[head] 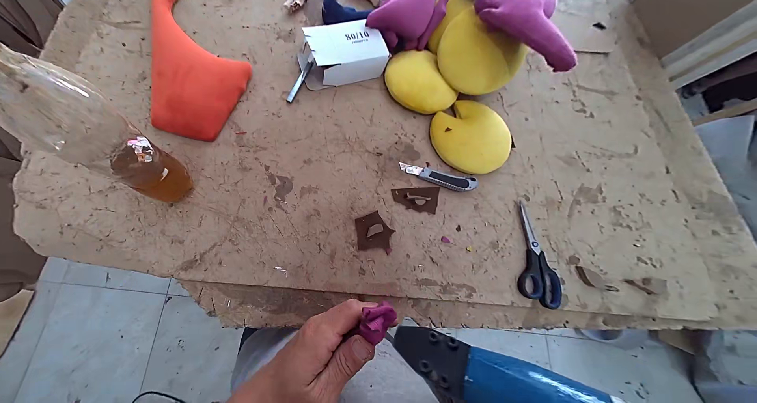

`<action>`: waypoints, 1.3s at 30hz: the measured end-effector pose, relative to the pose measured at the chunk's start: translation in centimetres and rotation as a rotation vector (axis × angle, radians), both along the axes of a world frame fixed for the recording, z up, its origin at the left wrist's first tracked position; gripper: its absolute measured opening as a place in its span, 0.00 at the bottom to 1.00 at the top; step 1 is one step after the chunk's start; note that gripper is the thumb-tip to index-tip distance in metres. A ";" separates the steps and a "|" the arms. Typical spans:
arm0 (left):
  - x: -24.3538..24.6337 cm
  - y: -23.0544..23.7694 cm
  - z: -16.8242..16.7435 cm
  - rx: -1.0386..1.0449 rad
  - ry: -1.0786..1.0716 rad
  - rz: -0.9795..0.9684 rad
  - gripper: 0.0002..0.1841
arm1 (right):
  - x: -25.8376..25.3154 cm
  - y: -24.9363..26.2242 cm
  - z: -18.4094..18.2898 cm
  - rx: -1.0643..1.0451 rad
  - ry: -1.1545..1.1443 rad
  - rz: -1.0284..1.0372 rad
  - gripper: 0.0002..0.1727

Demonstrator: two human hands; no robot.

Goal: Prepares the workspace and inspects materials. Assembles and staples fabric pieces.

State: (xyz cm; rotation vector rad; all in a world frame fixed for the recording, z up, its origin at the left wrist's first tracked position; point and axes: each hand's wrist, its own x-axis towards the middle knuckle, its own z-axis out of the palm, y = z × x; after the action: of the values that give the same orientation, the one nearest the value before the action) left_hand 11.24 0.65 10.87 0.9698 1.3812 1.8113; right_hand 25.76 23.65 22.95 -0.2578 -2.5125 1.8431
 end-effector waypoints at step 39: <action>0.4 0.5 -0.1 -0.109 0.214 0.094 0.23 | 3.3 2.0 0.0 0.173 -0.180 0.067 0.22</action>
State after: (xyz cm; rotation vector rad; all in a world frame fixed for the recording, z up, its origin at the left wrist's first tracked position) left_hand 11.66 1.11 10.77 1.0814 1.6630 1.7177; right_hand 29.09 25.61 22.99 -0.3543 -2.8142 1.6808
